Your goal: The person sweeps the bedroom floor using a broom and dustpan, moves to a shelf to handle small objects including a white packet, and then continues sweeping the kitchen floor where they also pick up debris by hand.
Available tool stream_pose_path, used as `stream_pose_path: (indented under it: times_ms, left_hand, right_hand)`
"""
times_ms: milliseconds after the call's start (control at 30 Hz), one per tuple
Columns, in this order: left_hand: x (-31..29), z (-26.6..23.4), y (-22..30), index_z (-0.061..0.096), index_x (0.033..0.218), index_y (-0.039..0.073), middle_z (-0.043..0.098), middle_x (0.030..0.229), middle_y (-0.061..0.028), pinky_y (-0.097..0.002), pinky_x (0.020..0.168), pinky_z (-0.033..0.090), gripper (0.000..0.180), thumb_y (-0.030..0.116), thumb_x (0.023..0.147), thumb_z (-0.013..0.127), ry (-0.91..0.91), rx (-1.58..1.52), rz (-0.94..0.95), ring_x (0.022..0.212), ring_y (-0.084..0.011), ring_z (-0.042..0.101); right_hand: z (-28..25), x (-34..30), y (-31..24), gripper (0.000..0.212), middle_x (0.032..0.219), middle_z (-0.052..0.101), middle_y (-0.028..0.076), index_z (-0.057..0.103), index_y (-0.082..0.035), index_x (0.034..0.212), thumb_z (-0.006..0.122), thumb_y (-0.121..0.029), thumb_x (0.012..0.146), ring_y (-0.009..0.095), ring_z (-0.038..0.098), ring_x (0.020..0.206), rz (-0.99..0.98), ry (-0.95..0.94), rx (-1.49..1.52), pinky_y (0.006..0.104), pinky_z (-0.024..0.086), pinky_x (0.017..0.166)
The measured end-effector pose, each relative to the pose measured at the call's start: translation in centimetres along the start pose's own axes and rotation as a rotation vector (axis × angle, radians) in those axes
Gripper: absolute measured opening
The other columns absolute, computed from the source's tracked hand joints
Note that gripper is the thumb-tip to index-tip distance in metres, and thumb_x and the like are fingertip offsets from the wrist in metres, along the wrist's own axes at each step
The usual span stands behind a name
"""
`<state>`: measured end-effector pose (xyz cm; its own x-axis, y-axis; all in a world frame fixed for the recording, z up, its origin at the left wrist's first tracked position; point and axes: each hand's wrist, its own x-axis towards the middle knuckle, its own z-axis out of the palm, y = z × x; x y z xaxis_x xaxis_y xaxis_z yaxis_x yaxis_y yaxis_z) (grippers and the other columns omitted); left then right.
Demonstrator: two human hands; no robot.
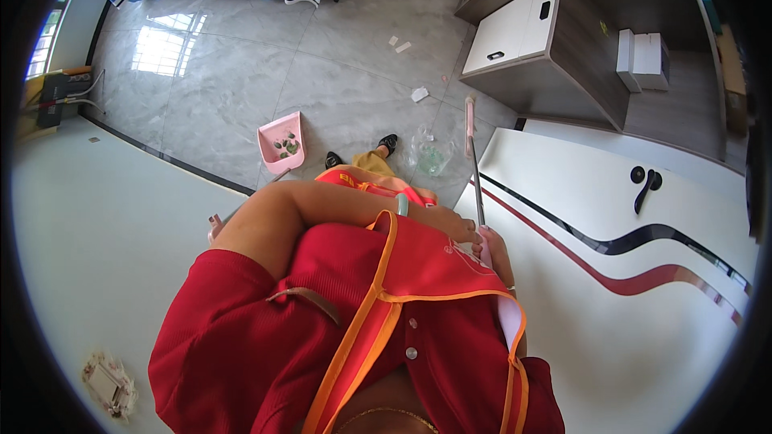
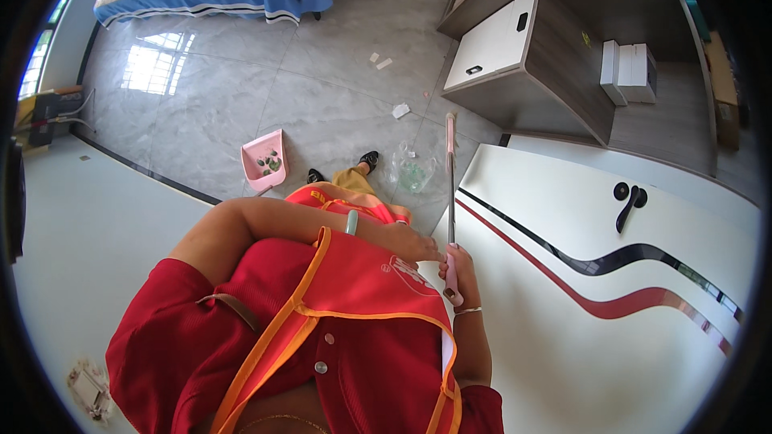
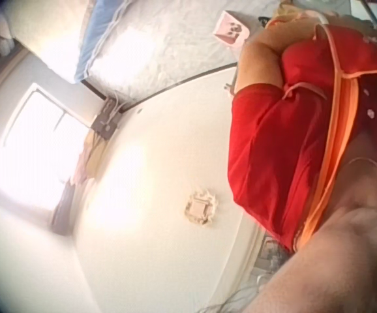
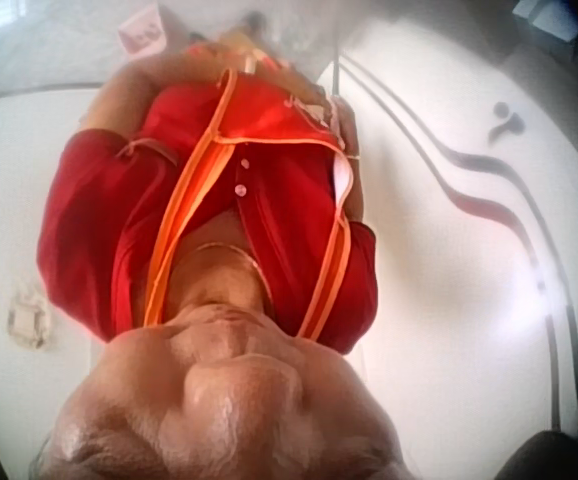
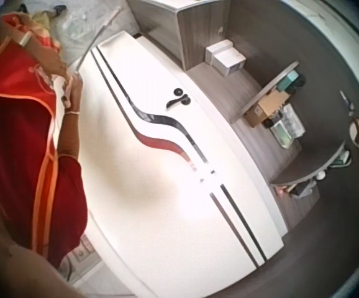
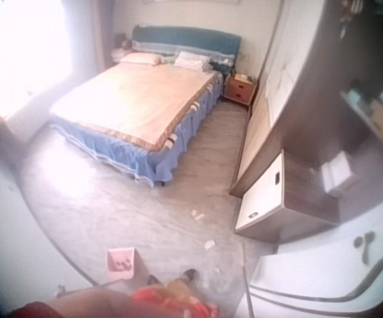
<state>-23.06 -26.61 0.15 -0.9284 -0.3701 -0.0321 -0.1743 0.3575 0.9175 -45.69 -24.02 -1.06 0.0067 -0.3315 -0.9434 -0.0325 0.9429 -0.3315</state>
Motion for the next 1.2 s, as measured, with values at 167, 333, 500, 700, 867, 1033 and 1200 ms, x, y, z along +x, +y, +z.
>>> stream_pose_path:
  times_ms: [167,333,500,700,867,1033,1200]
  left_hand:
    - [-2.0,1.7,0.7,0.035,0.124,0.013,0.048,0.11,-0.013,-0.0367,0.074,0.046,0.054,0.015,0.074,0.056,0.004,0.02,-0.005,0.095,-0.0294,0.052]
    - [-4.9,2.6,1.0,0.035,0.124,0.012,0.048,0.109,-0.0131,-0.0372,0.075,0.046,0.055,0.015,0.074,0.056,0.068,0.039,-0.086,0.095,-0.0297,0.053]
    - [-7.4,4.1,0.2,0.035,0.124,0.012,0.048,0.109,-0.0131,-0.0377,0.075,0.045,0.055,0.015,0.073,0.056,0.131,0.075,-0.186,0.094,-0.0299,0.053]
    - [-10.1,5.7,-1.6,0.035,0.124,0.012,0.049,0.108,-0.0131,-0.0383,0.076,0.045,0.056,0.014,0.073,0.056,0.236,0.125,-0.261,0.093,-0.0303,0.053]
    - [-15.9,1.9,1.4,0.041,0.119,0.01,0.05,0.107,-0.0136,-0.0397,0.078,0.043,0.051,0.012,0.07,0.056,0.426,0.003,-0.383,0.092,-0.0314,0.053]
    - [-22.1,4.6,-1.6,0.043,0.118,0.009,0.049,0.107,-0.0161,-0.039,0.082,0.04,0.047,0.011,0.072,0.052,0.738,0.021,-0.519,0.095,-0.0312,0.051]
    - [-29.9,5.9,1.9,0.045,0.117,0.007,0.048,0.11,-0.0162,-0.0378,0.086,0.039,0.043,0.009,0.075,0.053,1.092,0.048,-0.852,0.101,-0.032,0.047]
  right_hand:
    - [-1.3,1.8,6.2,0.015,0.055,0.04,-0.001,0.042,-0.009,0.075,0.047,-0.021,0.082,0.009,0.042,0.047,0.163,-0.061,0.346,0.0199,0.036,0.042]
    - [0.6,5.5,9.0,0.018,0.057,0.041,0.0,0.041,-0.006,0.065,0.045,-0.012,0.082,0.008,0.041,0.05,-0.654,-0.113,-0.439,0.0195,0.036,0.046]
    - [7.5,8.8,8.2,0.008,0.063,0.044,0.001,0.044,-0.005,0.075,0.045,-0.008,0.083,0.01,0.046,0.053,-0.641,-0.23,-0.054,0.0197,0.041,0.05]
    - [15.0,11.2,2.9,0.011,0.067,0.046,0.001,0.043,-0.009,0.07,0.044,-0.008,0.08,0.007,0.048,0.058,0.096,-0.509,0.322,0.0184,0.041,0.05]
    - [19.9,12.7,0.1,0.019,0.057,0.049,0.003,0.047,-0.008,0.066,0.045,-0.019,0.082,0.012,0.048,0.047,0.179,-0.538,0.047,0.0218,0.041,0.046]
    - [26.2,10.3,-1.6,0.013,0.056,0.049,0.002,0.046,-0.009,0.07,0.048,-0.019,0.079,0.011,0.048,0.047,0.151,-0.591,-0.058,0.0213,0.041,0.043]
    - [30.3,8.4,-1.9,0.009,0.057,0.049,0.002,0.043,-0.009,0.073,0.051,-0.012,0.076,0.011,0.047,0.046,0.132,-0.531,-0.015,0.0222,0.042,0.04]
